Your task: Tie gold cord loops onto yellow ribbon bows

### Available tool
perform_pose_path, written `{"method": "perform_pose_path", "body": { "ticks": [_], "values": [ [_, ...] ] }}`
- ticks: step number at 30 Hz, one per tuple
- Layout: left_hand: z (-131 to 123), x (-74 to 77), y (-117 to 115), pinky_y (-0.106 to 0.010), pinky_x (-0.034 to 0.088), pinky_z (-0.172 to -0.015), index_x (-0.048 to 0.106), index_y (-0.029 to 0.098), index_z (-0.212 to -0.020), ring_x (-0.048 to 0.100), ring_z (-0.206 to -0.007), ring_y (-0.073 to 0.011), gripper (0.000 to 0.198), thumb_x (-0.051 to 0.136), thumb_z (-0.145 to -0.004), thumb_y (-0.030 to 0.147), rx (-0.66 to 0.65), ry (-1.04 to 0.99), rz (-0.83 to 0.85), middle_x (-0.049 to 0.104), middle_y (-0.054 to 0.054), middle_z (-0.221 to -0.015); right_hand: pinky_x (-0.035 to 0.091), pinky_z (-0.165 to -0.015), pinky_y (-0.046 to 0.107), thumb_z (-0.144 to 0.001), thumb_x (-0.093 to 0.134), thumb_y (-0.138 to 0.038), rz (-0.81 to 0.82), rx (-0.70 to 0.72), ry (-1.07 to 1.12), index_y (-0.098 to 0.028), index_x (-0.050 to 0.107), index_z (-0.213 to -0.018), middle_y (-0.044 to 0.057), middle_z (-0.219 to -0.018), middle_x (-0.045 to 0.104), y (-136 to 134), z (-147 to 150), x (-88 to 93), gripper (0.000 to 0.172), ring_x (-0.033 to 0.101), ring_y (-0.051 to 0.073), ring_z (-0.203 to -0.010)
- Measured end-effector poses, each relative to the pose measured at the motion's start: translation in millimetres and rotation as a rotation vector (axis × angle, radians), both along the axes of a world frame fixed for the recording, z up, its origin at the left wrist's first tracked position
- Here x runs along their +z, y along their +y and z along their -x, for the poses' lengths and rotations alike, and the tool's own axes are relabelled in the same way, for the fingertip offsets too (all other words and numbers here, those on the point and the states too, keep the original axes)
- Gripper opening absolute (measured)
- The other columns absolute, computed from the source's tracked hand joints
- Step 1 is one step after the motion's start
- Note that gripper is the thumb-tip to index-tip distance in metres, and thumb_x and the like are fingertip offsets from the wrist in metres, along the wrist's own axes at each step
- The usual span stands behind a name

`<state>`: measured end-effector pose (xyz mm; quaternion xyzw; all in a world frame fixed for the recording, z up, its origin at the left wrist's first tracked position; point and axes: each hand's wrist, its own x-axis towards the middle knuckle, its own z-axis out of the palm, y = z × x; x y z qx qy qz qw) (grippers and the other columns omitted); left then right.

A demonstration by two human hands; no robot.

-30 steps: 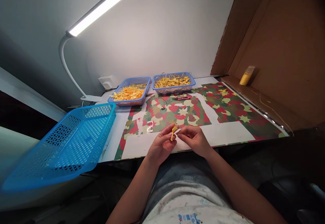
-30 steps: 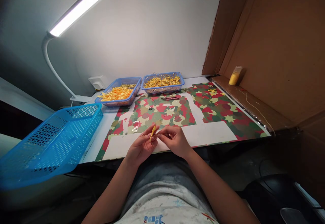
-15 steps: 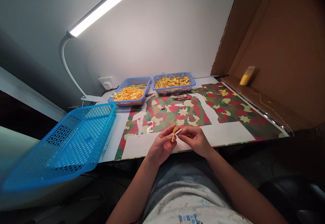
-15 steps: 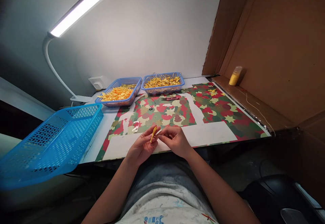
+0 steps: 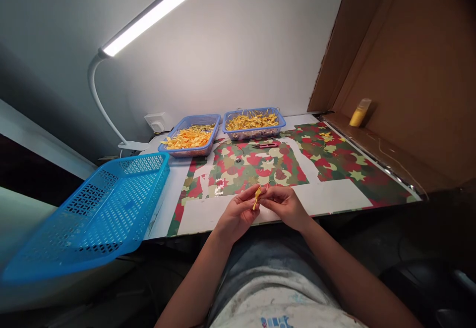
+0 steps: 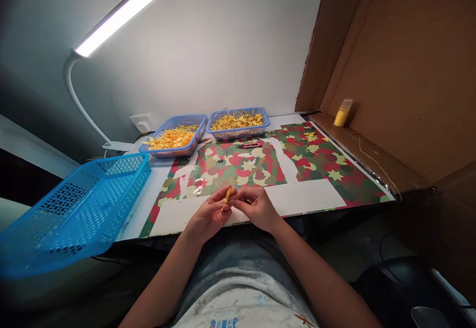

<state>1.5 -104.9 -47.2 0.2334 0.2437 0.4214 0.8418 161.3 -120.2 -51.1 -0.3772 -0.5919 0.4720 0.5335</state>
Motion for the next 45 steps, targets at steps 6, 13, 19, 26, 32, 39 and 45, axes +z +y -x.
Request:
{"method": "perform_pose_path", "body": {
  "ticks": [6,13,19,26,32,39,45],
  "values": [
    [0,-0.6,0,-0.013,0.049,-0.063,0.075,0.015,-0.096,0.061,-0.070,-0.0059,0.031,0.073,-0.068,0.003,-0.001,-0.020,-0.006,0.072,-0.008,-0.102,0.052,-0.068,0.032,-0.077,0.073,-0.044,-0.021,-0.011,0.028,-0.023,0.076,-0.076,0.004,-0.077,0.072,1,2,-0.3,0.021,0.064,0.018,-0.074],
    [1,-1.1,0,-0.012,0.048,-0.059,0.074,0.014,-0.098,0.054,-0.059,-0.0024,0.034,0.072,-0.066,0.004,-0.001,-0.051,-0.004,0.072,-0.006,-0.103,0.052,-0.074,0.035,-0.078,0.073,-0.040,-0.014,0.000,0.057,-0.025,0.077,-0.080,0.005,-0.084,0.074,2,3,-2.1,0.015,0.066,0.020,-0.079],
    [-2,1.9,-1,-0.012,0.049,-0.062,0.075,0.016,-0.095,0.059,-0.068,-0.0046,0.032,0.073,-0.066,0.003,0.024,-0.003,-0.005,0.072,-0.006,-0.102,0.050,-0.065,0.031,-0.075,0.075,-0.042,-0.001,-0.021,0.052,-0.023,0.076,-0.074,0.003,-0.074,0.072,1,4,0.8,0.018,0.063,0.017,-0.070],
    [-6,0.2,-1,-0.013,0.049,-0.061,0.076,0.015,-0.092,0.064,-0.077,-0.0090,0.032,0.076,-0.062,0.004,0.104,0.028,-0.021,0.073,-0.007,-0.097,0.042,-0.050,0.026,-0.072,0.075,-0.045,0.039,-0.068,-0.002,-0.019,0.073,-0.069,0.000,-0.060,0.063,1,5,4.2,0.026,0.051,0.011,-0.051],
    [-9,0.4,-4,-0.013,0.050,-0.063,0.077,0.017,-0.092,0.064,-0.078,-0.0089,0.036,0.081,-0.057,0.008,0.192,0.050,-0.022,0.073,-0.006,-0.098,0.051,-0.068,0.031,-0.076,0.072,-0.040,0.032,-0.043,0.042,-0.020,0.072,-0.079,0.005,-0.079,0.071,2,5,0.2,0.020,0.064,0.018,-0.073],
    [-17,-3.7,-10,-0.020,0.051,-0.070,0.078,0.020,-0.094,0.063,-0.080,-0.0120,0.038,0.085,-0.057,0.020,0.364,0.227,-0.169,0.074,-0.006,-0.099,0.050,-0.066,0.029,-0.082,0.067,-0.040,-0.069,-0.155,-0.035,-0.021,0.070,-0.078,0.004,-0.083,0.064,7,6,-3.8,0.019,0.060,0.017,-0.078],
    [-21,-4.8,-15,-0.022,0.050,-0.071,0.075,0.022,-0.104,0.061,-0.074,-0.0111,0.038,0.081,-0.067,0.027,0.456,0.425,-0.425,0.073,-0.003,-0.086,0.051,-0.073,0.032,-0.081,0.069,-0.036,-0.155,-0.187,-0.046,-0.024,0.072,-0.077,0.004,-0.087,0.058,7,5,-3.5,0.014,0.059,0.018,-0.083]
  ]
}}
